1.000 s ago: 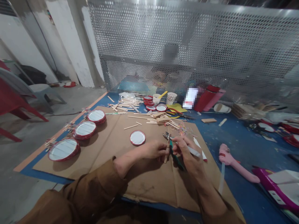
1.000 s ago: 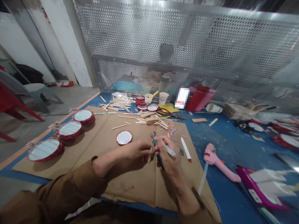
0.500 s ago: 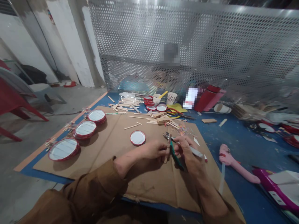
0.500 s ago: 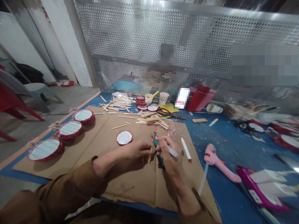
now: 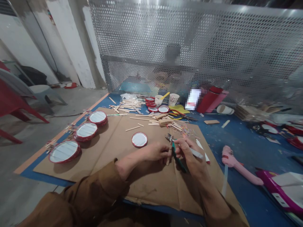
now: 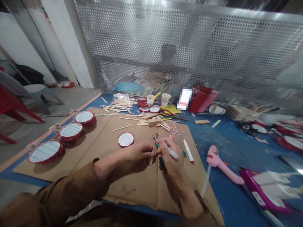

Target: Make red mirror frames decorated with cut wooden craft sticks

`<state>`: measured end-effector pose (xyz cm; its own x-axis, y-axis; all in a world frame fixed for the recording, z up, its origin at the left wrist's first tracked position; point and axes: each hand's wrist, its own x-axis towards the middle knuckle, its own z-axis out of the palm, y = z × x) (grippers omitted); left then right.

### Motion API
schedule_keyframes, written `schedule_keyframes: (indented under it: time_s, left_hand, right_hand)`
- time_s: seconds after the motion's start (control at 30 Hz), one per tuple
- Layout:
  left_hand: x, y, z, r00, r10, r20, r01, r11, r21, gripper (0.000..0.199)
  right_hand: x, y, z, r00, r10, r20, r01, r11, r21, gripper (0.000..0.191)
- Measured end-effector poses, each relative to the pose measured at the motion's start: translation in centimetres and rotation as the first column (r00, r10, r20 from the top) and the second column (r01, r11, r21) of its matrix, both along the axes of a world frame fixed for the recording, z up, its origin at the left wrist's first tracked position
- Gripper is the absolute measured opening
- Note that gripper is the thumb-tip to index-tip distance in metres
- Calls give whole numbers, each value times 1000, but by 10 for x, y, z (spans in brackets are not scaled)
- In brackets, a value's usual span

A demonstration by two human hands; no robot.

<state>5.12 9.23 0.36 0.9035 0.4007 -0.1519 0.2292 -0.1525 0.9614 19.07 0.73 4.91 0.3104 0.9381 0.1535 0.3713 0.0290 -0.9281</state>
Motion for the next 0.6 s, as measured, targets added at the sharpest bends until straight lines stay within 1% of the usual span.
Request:
schedule_keyframes:
  time_s: [0.13, 0.27, 0.5, 0.6]
  left_hand:
    - [-1, -1, 2, 1000, 2, 22, -2, 1000, 2, 22]
    - [-1, -3, 7, 1000, 12, 2, -12, 1000, 0, 21]
    - [1, 0, 1, 1000, -7, 20, 7, 1000, -15, 21]
    - [1, -1, 3, 1000, 0, 7, 0, 1000, -2, 19]
  right_hand:
    - [3, 1, -5, 1000, 7, -13, -7, 1000, -1, 39]
    - [4, -1, -5, 1000, -14, -24, 14, 1000, -5, 39]
    - [2, -1, -4, 999, 24, -22, -24, 1000, -3, 39]
    - [3, -1, -6, 1000, 5, 2, -5, 1000, 2, 40]
